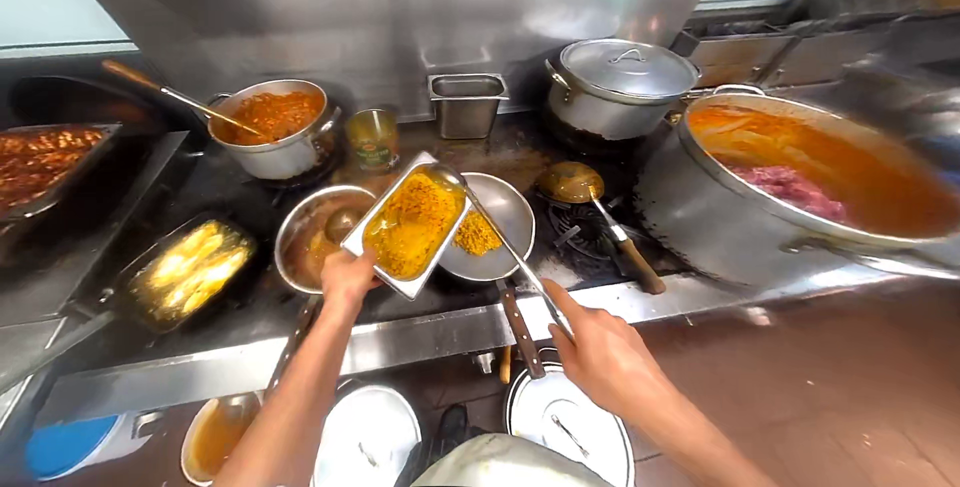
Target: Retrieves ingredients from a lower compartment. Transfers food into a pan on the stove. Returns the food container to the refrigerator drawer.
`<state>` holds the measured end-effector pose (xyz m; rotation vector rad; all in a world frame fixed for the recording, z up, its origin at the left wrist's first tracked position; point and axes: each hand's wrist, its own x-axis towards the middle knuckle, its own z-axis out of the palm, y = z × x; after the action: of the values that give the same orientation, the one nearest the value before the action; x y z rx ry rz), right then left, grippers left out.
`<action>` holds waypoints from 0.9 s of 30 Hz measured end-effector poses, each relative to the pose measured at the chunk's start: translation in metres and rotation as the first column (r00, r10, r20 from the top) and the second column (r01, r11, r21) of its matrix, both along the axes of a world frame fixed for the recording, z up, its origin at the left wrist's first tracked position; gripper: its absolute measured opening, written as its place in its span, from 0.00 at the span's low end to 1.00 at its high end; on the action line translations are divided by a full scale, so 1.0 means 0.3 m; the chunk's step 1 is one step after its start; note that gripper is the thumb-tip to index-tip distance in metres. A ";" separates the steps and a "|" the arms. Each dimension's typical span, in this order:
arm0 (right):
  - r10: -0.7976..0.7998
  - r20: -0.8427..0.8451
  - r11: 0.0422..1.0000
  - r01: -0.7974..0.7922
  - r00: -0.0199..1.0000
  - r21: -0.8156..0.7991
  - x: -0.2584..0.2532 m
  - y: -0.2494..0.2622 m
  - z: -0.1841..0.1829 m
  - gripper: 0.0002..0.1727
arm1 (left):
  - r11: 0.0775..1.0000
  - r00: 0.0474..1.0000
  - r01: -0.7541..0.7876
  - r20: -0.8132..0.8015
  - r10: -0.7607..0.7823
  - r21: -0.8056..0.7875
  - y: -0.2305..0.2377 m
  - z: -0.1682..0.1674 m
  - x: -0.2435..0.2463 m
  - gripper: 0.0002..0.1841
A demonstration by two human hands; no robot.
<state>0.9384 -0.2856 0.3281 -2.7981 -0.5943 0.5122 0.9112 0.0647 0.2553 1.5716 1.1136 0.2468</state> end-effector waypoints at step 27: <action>0.432 -0.863 0.629 0.599 0.261 0.496 0.059 0.100 -0.106 0.27 | 0.983 0.964 0.153 -0.236 -0.125 0.103 0.005 0.052 0.262 0.21</action>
<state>0.9559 -0.2555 0.2964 -1.1433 -0.1846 1.3829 0.9897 0.0662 0.2709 1.8121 1.1750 0.0385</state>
